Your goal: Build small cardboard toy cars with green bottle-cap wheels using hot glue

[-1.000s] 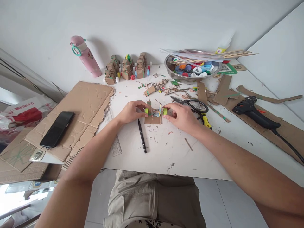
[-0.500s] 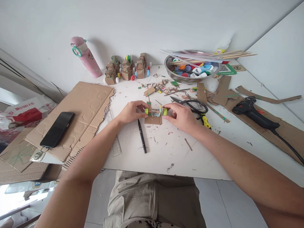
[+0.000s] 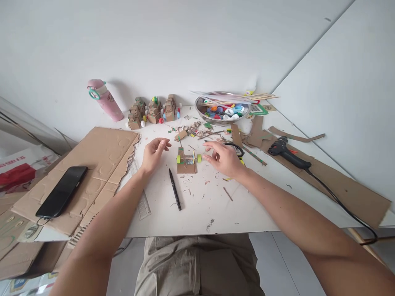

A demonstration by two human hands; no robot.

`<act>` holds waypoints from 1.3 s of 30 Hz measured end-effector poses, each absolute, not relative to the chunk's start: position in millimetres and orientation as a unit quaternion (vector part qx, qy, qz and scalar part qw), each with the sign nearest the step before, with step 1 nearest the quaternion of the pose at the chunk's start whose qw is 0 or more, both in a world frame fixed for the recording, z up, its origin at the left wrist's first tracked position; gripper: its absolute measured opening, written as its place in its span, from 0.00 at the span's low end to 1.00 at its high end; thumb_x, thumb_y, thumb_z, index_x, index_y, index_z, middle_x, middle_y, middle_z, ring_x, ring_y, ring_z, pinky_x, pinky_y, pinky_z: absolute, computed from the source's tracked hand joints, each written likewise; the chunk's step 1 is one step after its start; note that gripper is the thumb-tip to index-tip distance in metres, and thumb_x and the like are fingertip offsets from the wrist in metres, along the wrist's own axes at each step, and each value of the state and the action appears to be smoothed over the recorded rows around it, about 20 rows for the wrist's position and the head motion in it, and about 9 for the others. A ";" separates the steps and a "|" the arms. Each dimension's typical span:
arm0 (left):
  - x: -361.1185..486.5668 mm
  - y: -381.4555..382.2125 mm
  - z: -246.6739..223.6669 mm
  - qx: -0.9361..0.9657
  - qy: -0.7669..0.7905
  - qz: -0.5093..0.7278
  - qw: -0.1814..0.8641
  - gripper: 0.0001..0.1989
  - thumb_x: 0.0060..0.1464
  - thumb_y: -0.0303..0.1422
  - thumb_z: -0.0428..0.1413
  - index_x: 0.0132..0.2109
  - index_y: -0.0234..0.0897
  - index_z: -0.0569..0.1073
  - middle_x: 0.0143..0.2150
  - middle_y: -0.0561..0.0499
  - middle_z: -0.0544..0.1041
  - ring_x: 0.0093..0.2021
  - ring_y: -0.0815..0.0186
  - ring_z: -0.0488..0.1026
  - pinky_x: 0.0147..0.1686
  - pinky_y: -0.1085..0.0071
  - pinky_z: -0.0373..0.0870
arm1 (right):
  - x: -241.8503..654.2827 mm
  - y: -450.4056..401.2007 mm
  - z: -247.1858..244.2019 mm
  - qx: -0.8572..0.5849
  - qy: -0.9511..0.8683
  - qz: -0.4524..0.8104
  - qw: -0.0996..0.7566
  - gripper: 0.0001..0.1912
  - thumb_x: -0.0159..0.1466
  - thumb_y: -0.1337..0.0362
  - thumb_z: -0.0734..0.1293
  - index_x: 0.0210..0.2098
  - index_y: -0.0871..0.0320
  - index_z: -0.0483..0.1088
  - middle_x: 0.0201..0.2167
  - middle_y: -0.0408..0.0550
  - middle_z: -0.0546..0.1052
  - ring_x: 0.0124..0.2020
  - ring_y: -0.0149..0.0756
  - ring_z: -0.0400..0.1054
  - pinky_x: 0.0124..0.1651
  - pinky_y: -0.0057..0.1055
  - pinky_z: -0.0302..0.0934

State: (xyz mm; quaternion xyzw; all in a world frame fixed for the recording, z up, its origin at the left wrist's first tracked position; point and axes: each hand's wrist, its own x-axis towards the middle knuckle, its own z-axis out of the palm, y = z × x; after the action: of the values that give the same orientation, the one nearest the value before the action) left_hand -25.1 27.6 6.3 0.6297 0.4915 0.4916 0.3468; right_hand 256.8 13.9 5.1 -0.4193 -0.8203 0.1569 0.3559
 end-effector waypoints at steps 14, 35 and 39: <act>-17.2 24.7 -2.5 0.613 0.531 0.530 0.247 0.20 0.59 0.51 0.57 0.39 0.39 0.81 0.33 0.47 0.85 0.31 0.60 0.80 0.37 0.63 0.79 | 346.6 40.4 41.3 -0.604 -0.658 -0.018 0.450 0.08 0.64 0.58 0.70 0.43 0.49 0.75 0.37 0.48 0.86 0.27 0.43 0.77 0.38 0.42 0.74; -14.6 19.6 0.2 0.622 0.543 0.512 0.235 0.16 0.55 0.46 0.58 0.38 0.40 0.81 0.32 0.47 0.85 0.32 0.59 0.81 0.28 0.67 0.73 | 345.6 40.2 45.1 -0.745 -0.647 -0.017 0.162 0.11 0.67 0.60 0.69 0.47 0.57 0.78 0.45 0.64 0.84 0.55 0.62 0.75 0.54 0.51 0.68; -14.2 19.1 0.6 0.616 0.543 0.520 0.235 0.16 0.54 0.47 0.57 0.38 0.40 0.81 0.31 0.47 0.85 0.32 0.59 0.81 0.26 0.69 0.71 | 332.4 36.9 50.5 -0.761 -0.647 -0.008 0.038 0.15 0.69 0.59 0.69 0.48 0.62 0.78 0.49 0.70 0.83 0.58 0.66 0.74 0.56 0.53 0.67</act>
State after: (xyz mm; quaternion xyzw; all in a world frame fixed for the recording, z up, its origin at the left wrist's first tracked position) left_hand -14.2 19.1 0.6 0.6157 0.5431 0.5204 0.2350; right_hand 332.4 36.9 50.5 -0.7611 -0.6475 -0.0083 0.0376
